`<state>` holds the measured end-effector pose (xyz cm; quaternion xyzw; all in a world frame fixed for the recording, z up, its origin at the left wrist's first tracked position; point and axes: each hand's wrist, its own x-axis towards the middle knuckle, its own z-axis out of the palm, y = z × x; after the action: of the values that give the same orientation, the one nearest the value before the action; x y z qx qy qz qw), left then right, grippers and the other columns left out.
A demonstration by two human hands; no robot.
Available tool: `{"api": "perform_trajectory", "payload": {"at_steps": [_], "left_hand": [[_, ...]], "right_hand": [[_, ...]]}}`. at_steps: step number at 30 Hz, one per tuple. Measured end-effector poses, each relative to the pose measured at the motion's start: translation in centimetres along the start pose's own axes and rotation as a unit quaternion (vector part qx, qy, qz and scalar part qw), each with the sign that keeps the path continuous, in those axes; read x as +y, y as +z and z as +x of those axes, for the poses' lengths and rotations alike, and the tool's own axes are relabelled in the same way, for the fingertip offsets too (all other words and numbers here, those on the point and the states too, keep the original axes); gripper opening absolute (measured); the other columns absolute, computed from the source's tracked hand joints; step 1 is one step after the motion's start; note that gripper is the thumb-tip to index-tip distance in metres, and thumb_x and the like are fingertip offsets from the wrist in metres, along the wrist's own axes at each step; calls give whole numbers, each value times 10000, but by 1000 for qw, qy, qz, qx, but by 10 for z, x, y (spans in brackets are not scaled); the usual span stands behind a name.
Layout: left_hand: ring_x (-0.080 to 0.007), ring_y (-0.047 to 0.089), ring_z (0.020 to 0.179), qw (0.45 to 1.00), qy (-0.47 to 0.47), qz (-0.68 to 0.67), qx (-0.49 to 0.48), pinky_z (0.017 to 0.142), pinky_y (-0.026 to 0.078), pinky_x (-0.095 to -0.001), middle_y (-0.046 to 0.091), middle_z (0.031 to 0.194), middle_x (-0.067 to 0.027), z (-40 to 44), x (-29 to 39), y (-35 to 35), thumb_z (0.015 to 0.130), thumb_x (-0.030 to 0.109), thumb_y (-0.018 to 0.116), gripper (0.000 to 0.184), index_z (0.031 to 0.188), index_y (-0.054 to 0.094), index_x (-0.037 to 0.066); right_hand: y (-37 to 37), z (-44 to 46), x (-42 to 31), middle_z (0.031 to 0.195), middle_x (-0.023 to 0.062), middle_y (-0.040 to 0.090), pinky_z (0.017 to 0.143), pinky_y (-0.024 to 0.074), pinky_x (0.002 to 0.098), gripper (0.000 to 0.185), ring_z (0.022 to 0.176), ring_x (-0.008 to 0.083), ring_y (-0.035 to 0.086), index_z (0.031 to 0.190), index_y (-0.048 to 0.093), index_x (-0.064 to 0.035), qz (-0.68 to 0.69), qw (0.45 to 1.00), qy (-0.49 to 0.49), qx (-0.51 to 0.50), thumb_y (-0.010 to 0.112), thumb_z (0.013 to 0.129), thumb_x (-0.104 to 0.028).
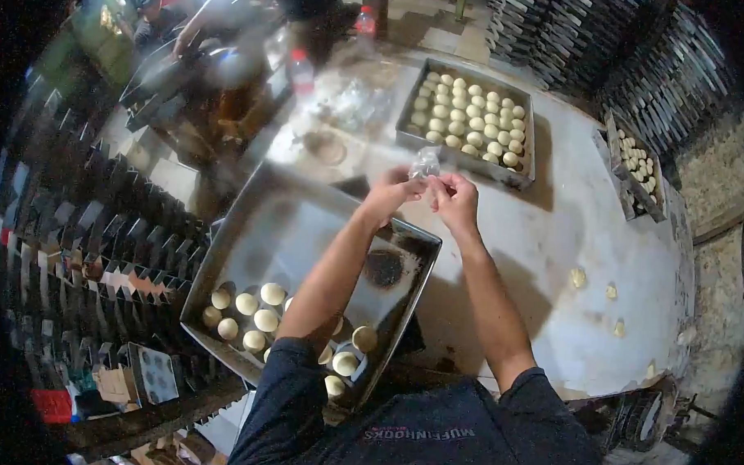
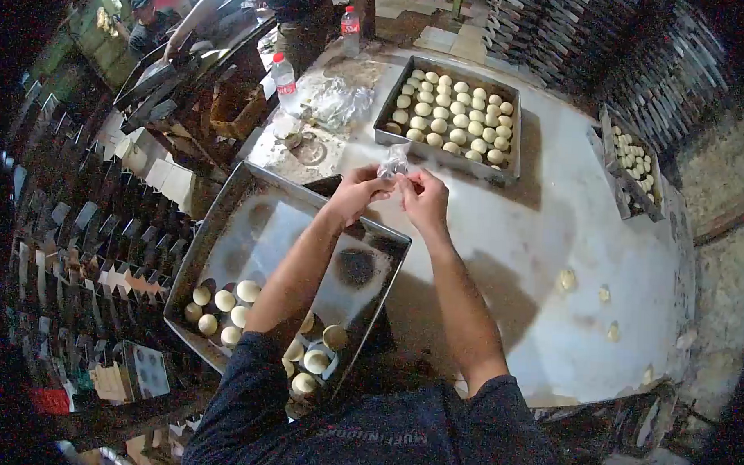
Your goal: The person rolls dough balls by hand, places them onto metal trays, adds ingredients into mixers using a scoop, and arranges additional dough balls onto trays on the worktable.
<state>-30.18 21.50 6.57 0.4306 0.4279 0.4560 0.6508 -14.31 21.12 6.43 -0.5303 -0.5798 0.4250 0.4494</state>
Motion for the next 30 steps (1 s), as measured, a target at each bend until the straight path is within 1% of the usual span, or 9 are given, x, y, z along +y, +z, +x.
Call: {"api": "perform_trajectory", "payload": {"at_steps": [1,5,8,14,18,21,23,26,30], "left_hand": [[-90,586,811,998,-55,37,-18,603,462,-187,624,931,-39,-3,9,2,861,267,677,376,1129,593,17],[-72,565,690,992,-90,89,29,508,408,-181,624,855,-23,2,3,0,843,368,691,419,1053,631,12],[-71,531,601,991,-31,95,85,512,395,-204,618,774,-9,8,-9,2,858,361,678,373,961,653,3],[-90,507,654,992,89,76,39,579,408,-251,611,800,-35,13,-28,2,926,218,576,232,899,620,-8],[-111,520,736,973,117,179,86,634,426,-272,621,879,-50,17,-34,-5,931,228,537,252,974,616,-8],[-132,523,776,978,84,187,45,647,438,-293,611,891,-35,9,-22,-6,913,293,550,323,1023,621,-3],[-135,519,739,971,32,231,44,633,437,-295,612,822,-39,2,-8,0,881,371,601,410,1019,633,-13],[-128,501,672,934,85,346,39,598,429,-316,587,712,-40,-10,21,3,850,425,639,467,962,648,-28],[-115,472,618,890,46,454,-11,584,421,-335,547,642,-41,-10,49,-7,832,401,681,432,893,650,-26]], "right_hand": [[2,7,18,665,41,611,529,471,271,56,564,104,566,895,609,-11,-34,996,-87,-5,610,864,-58],[6,5,3,691,54,604,540,467,279,37,571,110,564,876,594,-7,-16,992,-122,-23,582,851,-32],[7,4,-2,736,63,600,554,464,274,36,608,108,570,846,577,-4,14,995,-67,-67,555,847,-32],[10,18,28,883,63,585,618,487,261,70,714,109,567,845,572,16,81,980,-180,-7,582,817,-47],[12,12,22,949,67,583,646,497,255,115,798,103,571,872,588,16,112,987,-102,-61,626,826,-82],[8,14,1,923,47,606,650,497,257,195,757,102,578,932,614,9,231,973,-17,-2,687,842,-148],[-3,20,3,880,47,613,647,494,254,173,740,106,579,924,620,8,201,979,-16,-41,683,839,-129],[-15,30,18,777,53,627,661,498,267,112,731,131,591,885,639,0,182,981,-31,-59,637,856,-108],[-22,27,27,908,103,640,719,503,335,158,763,190,605,934,643,-1,371,917,-4,-149,554,884,-122]]}}
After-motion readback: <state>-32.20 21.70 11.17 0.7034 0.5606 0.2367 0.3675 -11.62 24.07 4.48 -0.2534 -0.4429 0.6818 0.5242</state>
